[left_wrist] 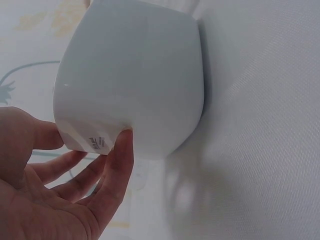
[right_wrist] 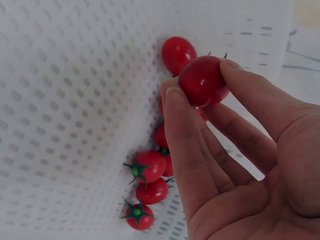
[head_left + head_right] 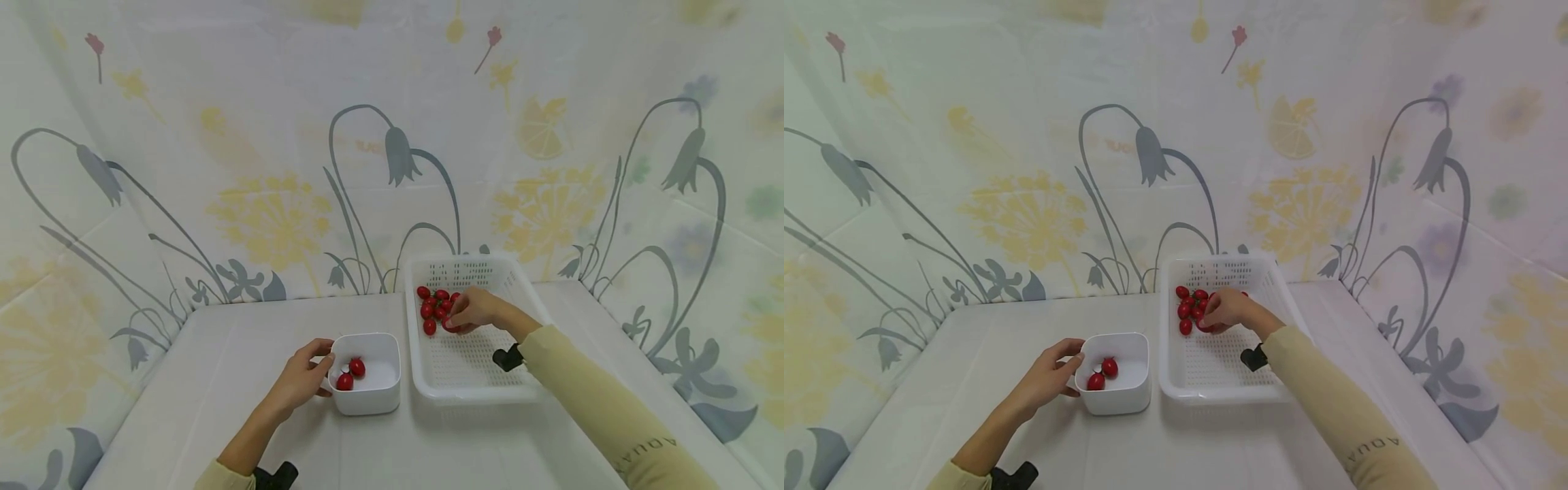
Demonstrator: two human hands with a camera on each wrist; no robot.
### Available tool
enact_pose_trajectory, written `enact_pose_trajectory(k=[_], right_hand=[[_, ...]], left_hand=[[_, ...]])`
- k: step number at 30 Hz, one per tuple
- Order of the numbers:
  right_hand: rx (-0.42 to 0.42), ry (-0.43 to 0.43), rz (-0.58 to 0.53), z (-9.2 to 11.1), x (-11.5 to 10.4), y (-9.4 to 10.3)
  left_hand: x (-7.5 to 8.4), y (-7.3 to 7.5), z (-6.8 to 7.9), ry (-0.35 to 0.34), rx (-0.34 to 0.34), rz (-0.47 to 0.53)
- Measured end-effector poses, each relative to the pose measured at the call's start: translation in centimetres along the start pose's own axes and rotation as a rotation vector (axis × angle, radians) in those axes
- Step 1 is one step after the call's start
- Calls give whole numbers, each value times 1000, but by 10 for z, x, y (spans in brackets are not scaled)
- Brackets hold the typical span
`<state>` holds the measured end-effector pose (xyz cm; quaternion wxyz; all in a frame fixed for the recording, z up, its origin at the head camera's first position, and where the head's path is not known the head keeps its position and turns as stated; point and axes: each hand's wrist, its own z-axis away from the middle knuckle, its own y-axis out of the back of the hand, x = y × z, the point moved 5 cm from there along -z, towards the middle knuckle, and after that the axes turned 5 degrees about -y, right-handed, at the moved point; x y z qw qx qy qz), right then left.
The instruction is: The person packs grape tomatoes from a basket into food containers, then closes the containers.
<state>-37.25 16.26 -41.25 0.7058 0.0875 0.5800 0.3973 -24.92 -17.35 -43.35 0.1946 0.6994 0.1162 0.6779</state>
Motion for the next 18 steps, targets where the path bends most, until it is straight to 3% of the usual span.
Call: enact_pose_trajectory(k=[18], right_hand=[[-1, 50, -32, 23, -21, 2]], left_hand=[[-3, 0, -1, 13, -6, 11]])
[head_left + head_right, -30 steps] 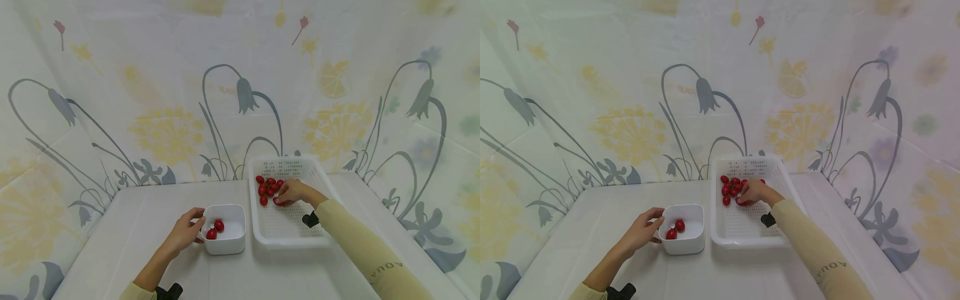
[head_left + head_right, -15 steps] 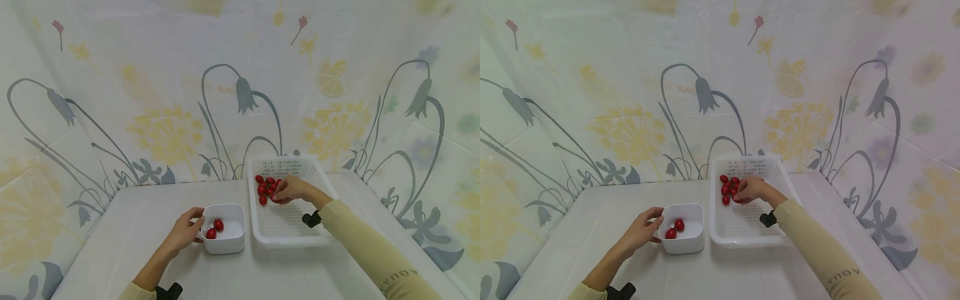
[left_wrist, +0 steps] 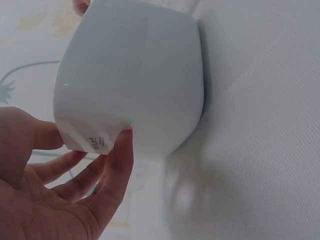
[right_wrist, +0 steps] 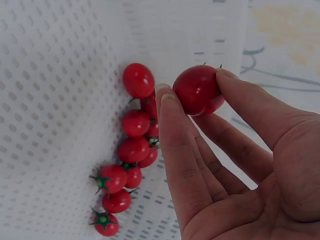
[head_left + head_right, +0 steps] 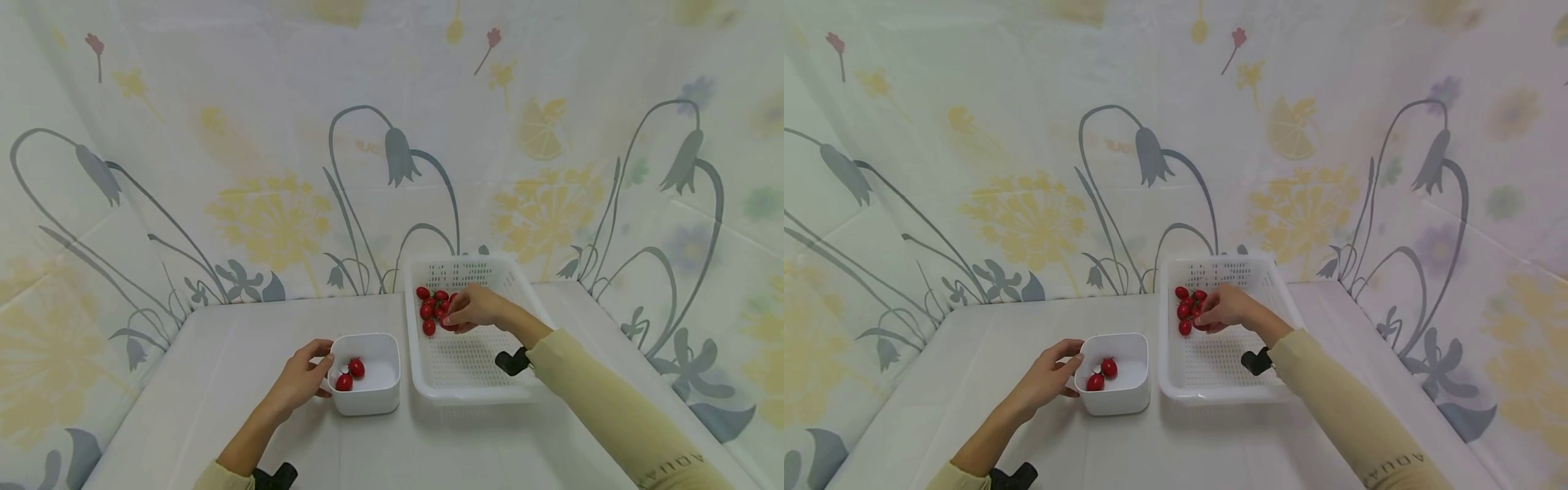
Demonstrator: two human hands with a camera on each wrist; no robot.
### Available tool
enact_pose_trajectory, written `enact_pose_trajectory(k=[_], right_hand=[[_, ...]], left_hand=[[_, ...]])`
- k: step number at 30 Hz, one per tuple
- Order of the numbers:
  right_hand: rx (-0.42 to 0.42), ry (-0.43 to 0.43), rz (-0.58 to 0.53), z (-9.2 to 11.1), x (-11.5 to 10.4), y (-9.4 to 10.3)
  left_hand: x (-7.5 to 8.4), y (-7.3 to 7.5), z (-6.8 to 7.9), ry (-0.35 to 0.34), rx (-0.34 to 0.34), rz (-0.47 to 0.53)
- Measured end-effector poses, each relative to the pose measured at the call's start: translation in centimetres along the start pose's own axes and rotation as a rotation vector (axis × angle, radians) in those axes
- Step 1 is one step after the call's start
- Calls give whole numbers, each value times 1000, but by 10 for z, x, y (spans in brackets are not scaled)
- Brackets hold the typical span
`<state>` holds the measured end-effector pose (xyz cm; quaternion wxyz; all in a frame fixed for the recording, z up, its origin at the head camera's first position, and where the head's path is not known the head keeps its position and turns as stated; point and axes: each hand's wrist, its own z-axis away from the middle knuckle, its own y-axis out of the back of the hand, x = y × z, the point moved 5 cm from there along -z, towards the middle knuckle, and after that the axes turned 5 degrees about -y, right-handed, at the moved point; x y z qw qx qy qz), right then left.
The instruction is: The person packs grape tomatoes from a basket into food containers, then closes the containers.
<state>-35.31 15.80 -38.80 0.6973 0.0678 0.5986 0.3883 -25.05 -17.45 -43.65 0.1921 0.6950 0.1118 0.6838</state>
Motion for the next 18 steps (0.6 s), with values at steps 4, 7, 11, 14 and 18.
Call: enact_pose_trajectory(k=[4, 7, 11, 14, 18], right_hand=[[2, 9, -10, 6, -6, -1], [2, 21, -18, 11, -10, -2], [2, 30, -21, 17, -14, -3], [1, 35, -21, 20, -15, -4], [1, 47, -26, 26, -20, -4]], left_hand=[[-1, 0, 0, 1, 4, -1], [-2, -1, -2, 4, 9, -1], [-3, -1, -2, 10, 11, -2], [-4, -1, -2, 14, 10, -4], [-3, -1, -2, 8, 11, -2]])
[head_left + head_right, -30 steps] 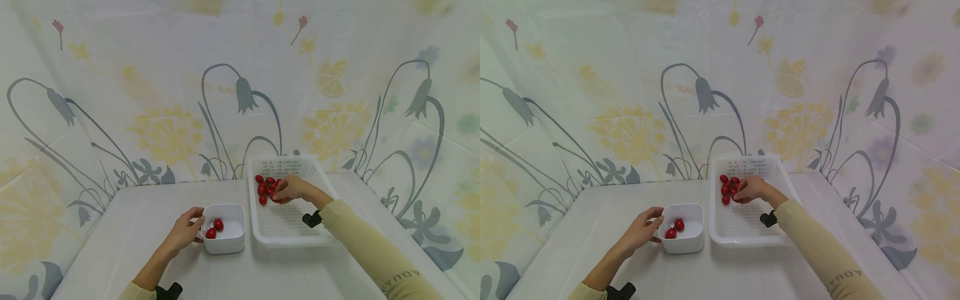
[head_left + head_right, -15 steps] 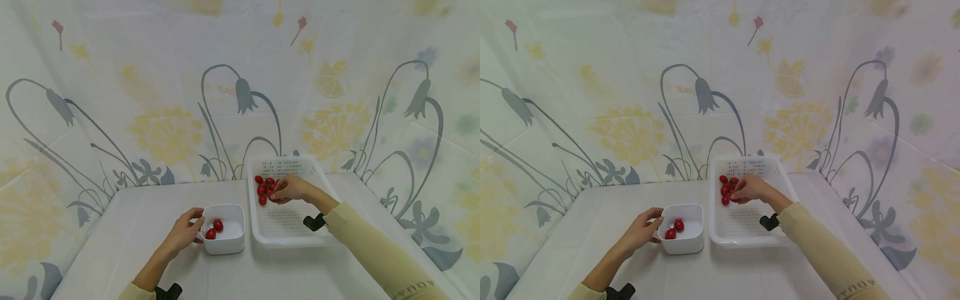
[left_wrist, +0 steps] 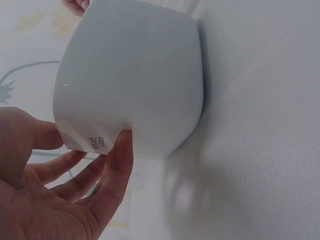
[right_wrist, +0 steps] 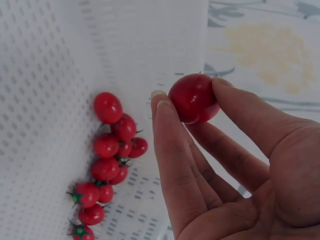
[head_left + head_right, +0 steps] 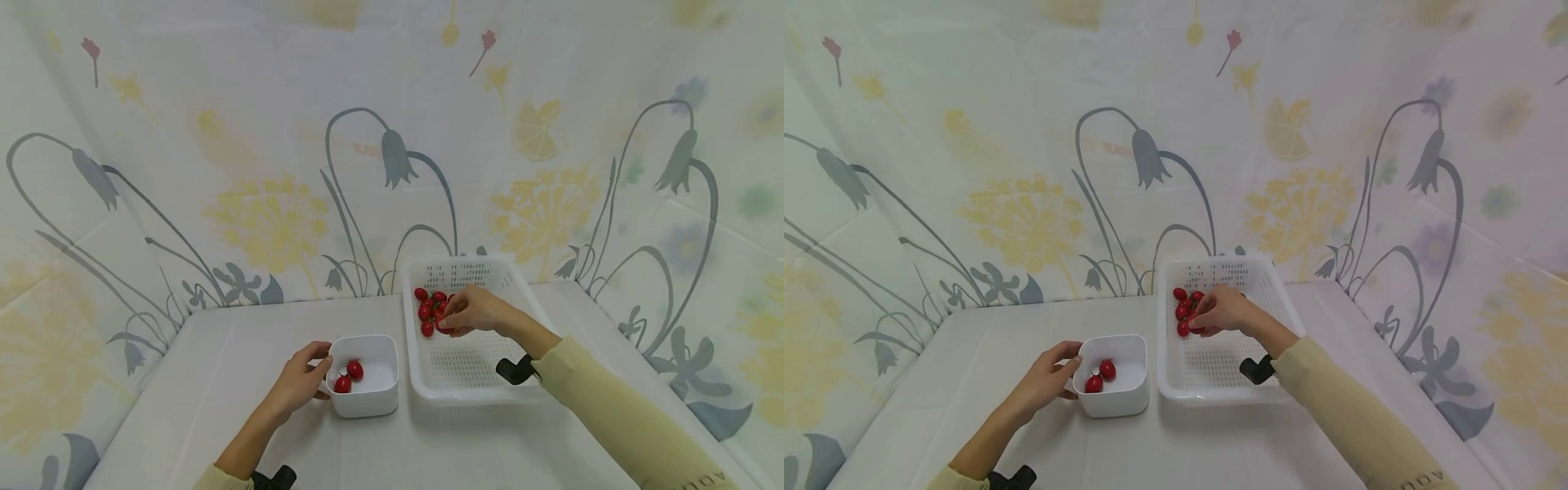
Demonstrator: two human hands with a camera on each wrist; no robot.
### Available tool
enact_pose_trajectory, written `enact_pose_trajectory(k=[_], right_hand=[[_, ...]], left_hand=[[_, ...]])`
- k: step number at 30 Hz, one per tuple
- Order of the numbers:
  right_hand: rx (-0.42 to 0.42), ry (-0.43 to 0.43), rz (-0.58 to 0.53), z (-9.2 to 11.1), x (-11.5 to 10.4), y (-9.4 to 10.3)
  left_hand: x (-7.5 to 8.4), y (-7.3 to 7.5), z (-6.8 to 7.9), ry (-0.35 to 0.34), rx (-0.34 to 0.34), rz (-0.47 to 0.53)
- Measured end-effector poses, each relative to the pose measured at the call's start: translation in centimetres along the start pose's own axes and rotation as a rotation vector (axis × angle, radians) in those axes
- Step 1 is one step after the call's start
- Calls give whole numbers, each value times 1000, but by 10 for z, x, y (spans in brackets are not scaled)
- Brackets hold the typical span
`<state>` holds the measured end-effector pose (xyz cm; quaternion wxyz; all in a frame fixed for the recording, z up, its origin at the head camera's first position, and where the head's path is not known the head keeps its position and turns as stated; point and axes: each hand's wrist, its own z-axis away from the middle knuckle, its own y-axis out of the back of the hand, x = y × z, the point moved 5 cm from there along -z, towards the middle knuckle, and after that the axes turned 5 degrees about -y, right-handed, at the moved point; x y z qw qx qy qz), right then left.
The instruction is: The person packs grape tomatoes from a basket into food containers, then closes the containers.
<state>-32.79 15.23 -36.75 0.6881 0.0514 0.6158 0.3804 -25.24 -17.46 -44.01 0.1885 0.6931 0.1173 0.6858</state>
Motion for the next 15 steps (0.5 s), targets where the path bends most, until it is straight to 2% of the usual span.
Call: enact_pose_trajectory(k=[8, 15], right_hand=[[12, 0, 7, 8, -9, -2], [10, 37, 12, 13, -13, -4]], left_hand=[[0, 0, 1, -3, 3, -1], [0, 0, 1, -10, 1, 1]])
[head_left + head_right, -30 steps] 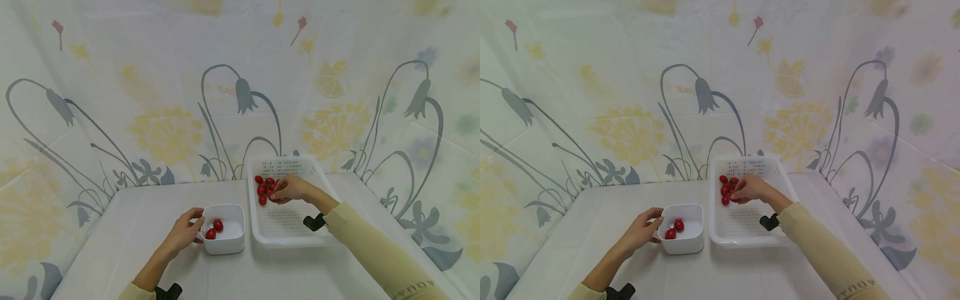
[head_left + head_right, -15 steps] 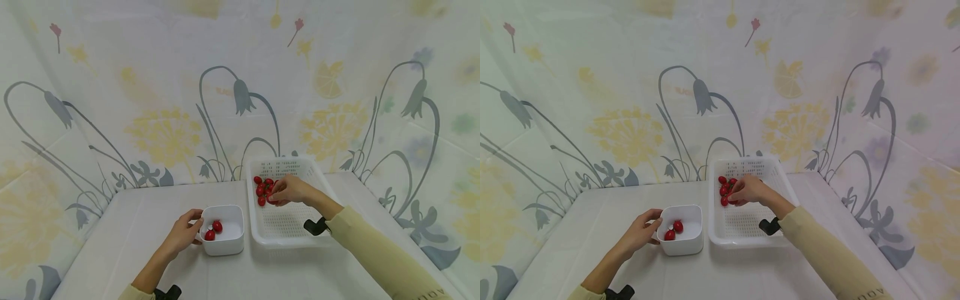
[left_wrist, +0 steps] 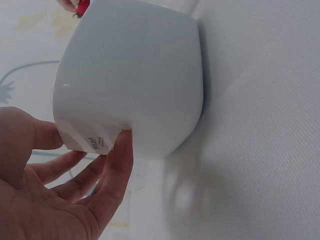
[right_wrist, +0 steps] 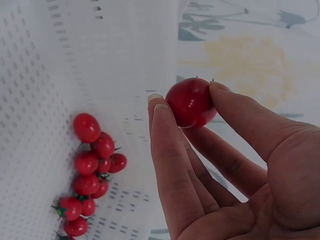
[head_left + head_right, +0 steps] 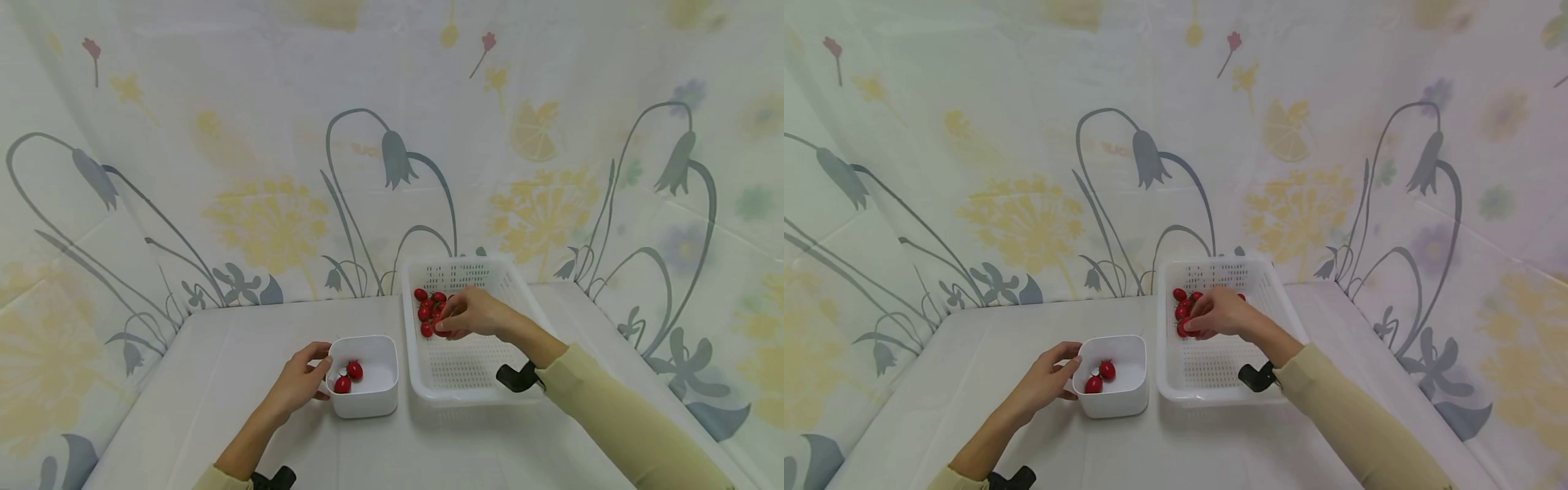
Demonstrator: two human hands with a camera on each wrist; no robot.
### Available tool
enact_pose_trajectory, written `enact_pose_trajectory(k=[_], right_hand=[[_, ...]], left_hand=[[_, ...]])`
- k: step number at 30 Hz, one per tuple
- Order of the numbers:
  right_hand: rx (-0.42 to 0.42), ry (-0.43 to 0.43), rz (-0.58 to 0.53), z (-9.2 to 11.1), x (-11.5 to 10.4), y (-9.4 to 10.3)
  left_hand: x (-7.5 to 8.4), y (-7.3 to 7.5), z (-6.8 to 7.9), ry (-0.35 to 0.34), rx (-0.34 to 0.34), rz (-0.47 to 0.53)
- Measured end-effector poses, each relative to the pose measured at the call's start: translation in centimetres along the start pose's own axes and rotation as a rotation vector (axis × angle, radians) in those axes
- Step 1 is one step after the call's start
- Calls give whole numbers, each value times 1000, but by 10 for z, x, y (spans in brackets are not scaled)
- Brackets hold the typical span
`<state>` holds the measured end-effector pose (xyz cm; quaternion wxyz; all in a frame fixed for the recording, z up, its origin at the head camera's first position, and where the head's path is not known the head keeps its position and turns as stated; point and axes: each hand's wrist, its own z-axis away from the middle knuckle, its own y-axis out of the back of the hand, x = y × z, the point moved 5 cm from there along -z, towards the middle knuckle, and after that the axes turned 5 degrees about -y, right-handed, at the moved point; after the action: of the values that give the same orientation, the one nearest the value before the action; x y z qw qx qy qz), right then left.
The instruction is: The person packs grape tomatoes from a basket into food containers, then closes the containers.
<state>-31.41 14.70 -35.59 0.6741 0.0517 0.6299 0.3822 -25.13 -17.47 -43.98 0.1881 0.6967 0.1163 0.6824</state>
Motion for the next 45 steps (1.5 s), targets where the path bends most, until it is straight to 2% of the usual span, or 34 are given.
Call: enact_pose_trajectory(k=[24, 45], right_hand=[[-45, 99, -38, 8, -26, -28], [-23, 118, -59, 8, -43, -75]], left_hand=[[1, 1, 0, -1, -6, 9], [0, 0, 0, -2, -3, -1]])
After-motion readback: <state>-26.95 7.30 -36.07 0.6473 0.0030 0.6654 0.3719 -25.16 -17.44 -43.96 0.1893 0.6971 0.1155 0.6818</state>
